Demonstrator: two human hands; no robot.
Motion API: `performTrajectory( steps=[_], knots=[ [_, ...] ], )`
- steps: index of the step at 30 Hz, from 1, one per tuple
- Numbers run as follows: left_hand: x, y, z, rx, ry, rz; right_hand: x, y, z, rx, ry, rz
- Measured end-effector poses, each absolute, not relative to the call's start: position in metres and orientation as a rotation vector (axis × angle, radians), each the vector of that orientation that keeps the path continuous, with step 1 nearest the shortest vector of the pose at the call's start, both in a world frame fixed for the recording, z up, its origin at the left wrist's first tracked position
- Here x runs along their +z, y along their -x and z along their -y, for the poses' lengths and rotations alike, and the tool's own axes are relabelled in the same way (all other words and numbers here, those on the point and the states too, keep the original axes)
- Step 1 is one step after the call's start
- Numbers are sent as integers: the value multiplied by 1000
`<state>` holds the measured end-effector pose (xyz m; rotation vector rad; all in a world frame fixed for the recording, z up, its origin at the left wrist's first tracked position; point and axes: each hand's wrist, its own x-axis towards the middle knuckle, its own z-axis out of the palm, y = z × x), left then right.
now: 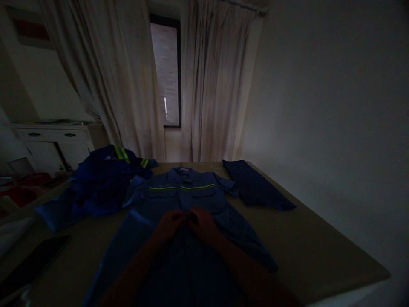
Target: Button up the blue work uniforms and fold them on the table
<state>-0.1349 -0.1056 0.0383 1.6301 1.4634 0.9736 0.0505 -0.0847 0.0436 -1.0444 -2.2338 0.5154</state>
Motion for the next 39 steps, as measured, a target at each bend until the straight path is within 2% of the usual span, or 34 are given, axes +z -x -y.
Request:
performTrajectory(
  steps=[8,16,39],
  knots=[
    [36,138,103,818,-1785,-1520,50,-51,87,470,1004,2300],
    [24,141,97,827,-1775,-1609,51,-48,91,518,1014,2299],
    [28,141,97,761,-1561,-1576,42,-46,87,457,968,2302]
  ],
)
